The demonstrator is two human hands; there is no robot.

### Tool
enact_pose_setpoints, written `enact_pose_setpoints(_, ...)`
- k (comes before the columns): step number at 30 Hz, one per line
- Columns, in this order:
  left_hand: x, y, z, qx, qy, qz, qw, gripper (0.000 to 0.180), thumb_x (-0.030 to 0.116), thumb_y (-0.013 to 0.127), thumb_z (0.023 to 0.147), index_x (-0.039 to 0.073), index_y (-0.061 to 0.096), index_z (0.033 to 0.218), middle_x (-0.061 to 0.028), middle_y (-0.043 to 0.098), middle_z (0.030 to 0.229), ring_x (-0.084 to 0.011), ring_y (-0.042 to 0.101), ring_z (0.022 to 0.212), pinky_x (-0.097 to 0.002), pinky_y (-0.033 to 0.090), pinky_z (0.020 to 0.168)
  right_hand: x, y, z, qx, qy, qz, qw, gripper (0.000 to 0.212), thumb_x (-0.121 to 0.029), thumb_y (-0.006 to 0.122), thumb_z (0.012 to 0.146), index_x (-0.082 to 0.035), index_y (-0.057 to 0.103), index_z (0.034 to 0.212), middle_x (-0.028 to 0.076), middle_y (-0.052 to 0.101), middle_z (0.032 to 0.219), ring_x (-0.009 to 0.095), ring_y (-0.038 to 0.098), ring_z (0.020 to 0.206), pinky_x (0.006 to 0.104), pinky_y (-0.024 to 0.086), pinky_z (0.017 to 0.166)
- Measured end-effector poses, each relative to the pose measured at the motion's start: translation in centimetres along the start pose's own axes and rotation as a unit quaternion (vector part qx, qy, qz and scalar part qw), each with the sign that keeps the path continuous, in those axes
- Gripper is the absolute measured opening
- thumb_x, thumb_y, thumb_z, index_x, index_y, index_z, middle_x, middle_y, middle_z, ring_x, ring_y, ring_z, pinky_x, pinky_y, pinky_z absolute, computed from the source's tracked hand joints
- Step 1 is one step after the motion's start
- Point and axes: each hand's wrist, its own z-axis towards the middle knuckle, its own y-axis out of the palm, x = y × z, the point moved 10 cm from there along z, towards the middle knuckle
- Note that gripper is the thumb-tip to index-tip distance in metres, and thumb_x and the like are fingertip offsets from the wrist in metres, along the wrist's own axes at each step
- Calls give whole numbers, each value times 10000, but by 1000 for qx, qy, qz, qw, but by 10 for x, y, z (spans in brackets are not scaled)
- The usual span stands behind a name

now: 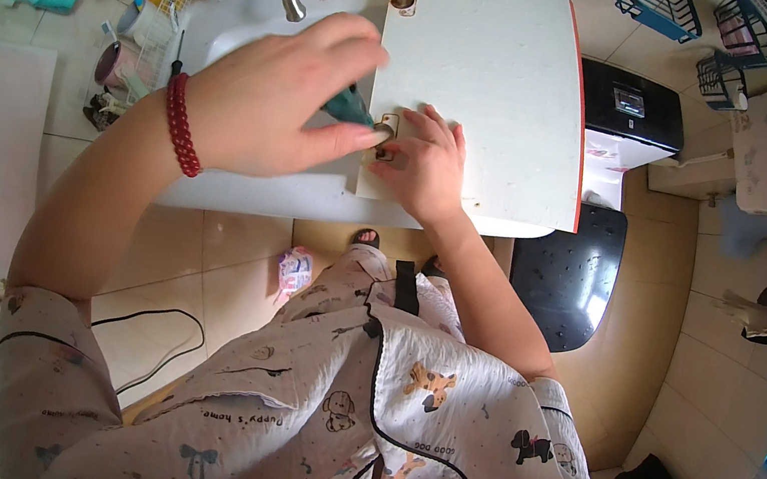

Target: The person uses pliers and a screwdriver to remove hardware from a cabinet door, wipes down the door in the sink, and then uses a screwdriver to re-secure a hinge to the door.

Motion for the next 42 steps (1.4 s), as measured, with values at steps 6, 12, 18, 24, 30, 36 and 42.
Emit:
enact_pose_setpoints(6,-4,27,1,-199,-79,93,972,162,121,608,757,32,580,890,-118,545,877,-286,578,772,-339,476,666,4,2,2,-18,14,-3,1000,215,-251,754,563,-204,723,771,48,515,1223,257,364,1239,485,195,1049)
enact_pose_setpoints(12,19,-13,-7,54,120,-168,977,283,299,663,744,45,551,796,-120,577,759,-302,567,649,-385,448,559,1,5,2,-18,44,-18,999,190,-244,754,569,-188,721,748,53,518,1226,259,356,1248,501,187,1048)
enact_pose_setpoints(18,-1,-11,-16,98,107,-173,974,312,146,700,688,26,541,928,-144,572,853,-310,576,730,-358,467,628,0,4,-1,10,44,-3,999,191,-226,748,584,-181,718,767,56,516,1230,269,348,1256,507,186,1046)
enact_pose_setpoints(24,-23,1,-20,101,35,-126,986,286,193,748,676,24,534,764,-106,530,605,-257,537,526,-329,429,495,5,5,-3,2,65,-2,998,191,-226,752,595,-165,713,771,65,512,1235,271,342,1260,502,190,1043)
enact_pose_setpoints(30,-99,-5,-61,271,-187,-241,913,342,214,748,725,9,496,617,16,455,488,-50,352,451,-234,312,401,0,4,-11,52,97,3,994,212,-213,771,579,-112,681,742,96,534,1201,292,370,1239,502,214,1023)
enact_pose_setpoints(36,-149,19,-109,309,-313,-349,827,402,262,734,742,11,475,563,38,410,470,-29,329,431,-207,268,394,-4,2,-15,91,110,-46,989,173,-197,748,620,-96,655,725,96,549,1179,292,385,1230,546,213,1002)
enact_pose_setpoints(42,-154,30,-121,293,-333,-407,798,382,256,705,778,22,481,575,52,398,472,-22,325,411,-206,239,384,-4,8,-12,41,91,-53,994,135,-189,699,681,-93,654,766,84,551,1178,271,405,1219,562,210,991)
